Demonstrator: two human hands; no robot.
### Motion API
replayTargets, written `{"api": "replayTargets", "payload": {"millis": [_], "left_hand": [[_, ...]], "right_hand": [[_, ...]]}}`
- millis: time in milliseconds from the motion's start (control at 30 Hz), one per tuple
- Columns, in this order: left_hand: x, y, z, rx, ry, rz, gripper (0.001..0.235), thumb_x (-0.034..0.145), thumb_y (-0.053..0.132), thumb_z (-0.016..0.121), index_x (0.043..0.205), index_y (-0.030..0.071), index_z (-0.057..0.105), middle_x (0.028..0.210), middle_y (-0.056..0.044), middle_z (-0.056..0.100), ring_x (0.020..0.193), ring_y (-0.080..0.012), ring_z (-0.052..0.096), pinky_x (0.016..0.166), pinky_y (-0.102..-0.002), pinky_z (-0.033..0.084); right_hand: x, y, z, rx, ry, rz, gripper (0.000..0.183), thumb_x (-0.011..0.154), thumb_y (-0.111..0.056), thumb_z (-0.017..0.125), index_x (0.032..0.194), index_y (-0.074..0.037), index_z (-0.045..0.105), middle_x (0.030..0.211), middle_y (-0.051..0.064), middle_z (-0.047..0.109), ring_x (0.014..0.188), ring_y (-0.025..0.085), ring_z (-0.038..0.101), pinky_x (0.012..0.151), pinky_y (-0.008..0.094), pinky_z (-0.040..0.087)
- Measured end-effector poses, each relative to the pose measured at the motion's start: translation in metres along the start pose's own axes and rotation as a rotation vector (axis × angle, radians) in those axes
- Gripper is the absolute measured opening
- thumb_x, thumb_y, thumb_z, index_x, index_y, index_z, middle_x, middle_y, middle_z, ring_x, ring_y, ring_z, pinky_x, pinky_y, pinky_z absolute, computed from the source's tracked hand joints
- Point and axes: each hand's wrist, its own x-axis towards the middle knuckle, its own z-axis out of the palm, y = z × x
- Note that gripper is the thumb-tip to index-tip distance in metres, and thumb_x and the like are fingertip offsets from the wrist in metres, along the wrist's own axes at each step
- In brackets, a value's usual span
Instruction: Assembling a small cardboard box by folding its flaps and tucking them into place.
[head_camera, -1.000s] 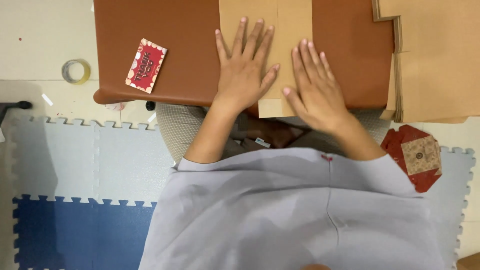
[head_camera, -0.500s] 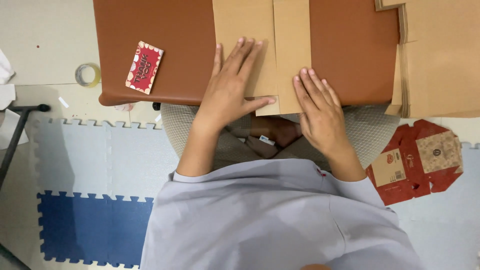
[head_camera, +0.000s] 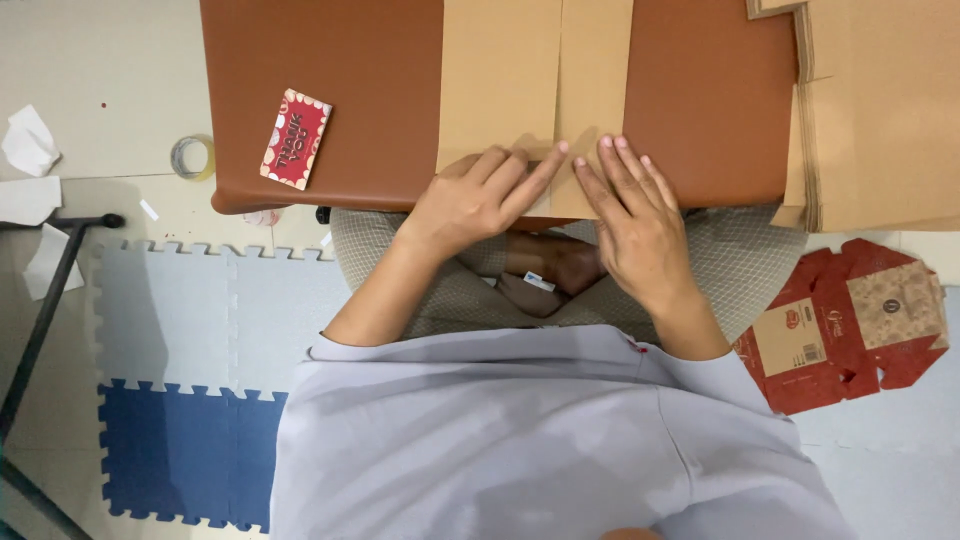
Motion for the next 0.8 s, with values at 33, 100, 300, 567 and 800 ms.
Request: {"api": "replayTargets", "payload": {"millis": [33, 100, 300, 567, 800], "left_hand": [[0.002, -0.003, -0.004, 0.002, 0.000, -0.002, 0.030, 0.099, 0.009, 0.055, 0.124, 0.018, 0.070, 0.085, -0.002, 0.060, 0.074, -0.0129, 0.065, 0.068, -0.020, 0.057], [0.005, -0.011, -0.012, -0.020, 0.074, -0.135, 0.030, 0.097, 0.005, 0.058, 0.119, 0.020, 0.073, 0.084, -0.002, 0.059, 0.067, -0.0114, 0.060, 0.062, -0.019, 0.055], [-0.032, -0.022, -0.035, -0.258, -0.018, -0.742, 0.076, 0.093, -0.014, 0.062, 0.155, 0.027, 0.044, 0.102, -0.006, 0.047, 0.077, -0.0158, 0.045, 0.057, -0.026, 0.047], [-0.022, -0.008, -0.069, -0.559, -0.068, -1.072, 0.036, 0.089, -0.005, 0.054, 0.118, 0.005, 0.072, 0.090, -0.004, 0.049, 0.067, -0.0125, 0.049, 0.059, -0.023, 0.046], [-0.029, -0.005, -0.064, -0.481, -0.244, -0.983, 0.027, 0.107, 0.018, 0.052, 0.100, 0.005, 0.074, 0.087, -0.006, 0.067, 0.078, -0.0232, 0.056, 0.066, -0.036, 0.045]], "right_hand": [[0.000, 0.001, 0.000, 0.000, -0.001, -0.002, 0.043, 0.105, -0.011, 0.051, 0.147, -0.010, 0.059, 0.156, 0.018, 0.048, 0.144, 0.035, 0.043, 0.118, 0.049, 0.033], [0.000, 0.003, -0.001, 0.004, 0.005, -0.017, 0.042, 0.107, -0.013, 0.046, 0.146, -0.013, 0.061, 0.154, 0.018, 0.051, 0.144, 0.034, 0.044, 0.117, 0.048, 0.034], [-0.001, 0.011, -0.013, 0.082, 0.017, 0.018, 0.065, 0.090, 0.018, 0.047, 0.147, -0.012, 0.059, 0.156, 0.025, 0.044, 0.146, 0.044, 0.045, 0.121, 0.058, 0.038], [-0.007, 0.029, -0.038, -0.039, 0.073, 0.194, 0.059, 0.094, 0.009, 0.051, 0.145, -0.018, 0.065, 0.155, 0.022, 0.049, 0.141, 0.043, 0.043, 0.109, 0.060, 0.035], [-0.001, 0.026, -0.061, 0.121, 0.090, 0.292, 0.051, 0.090, 0.009, 0.052, 0.138, 0.005, 0.067, 0.111, 0.018, 0.060, 0.101, 0.031, 0.052, 0.090, 0.045, 0.043]]}}
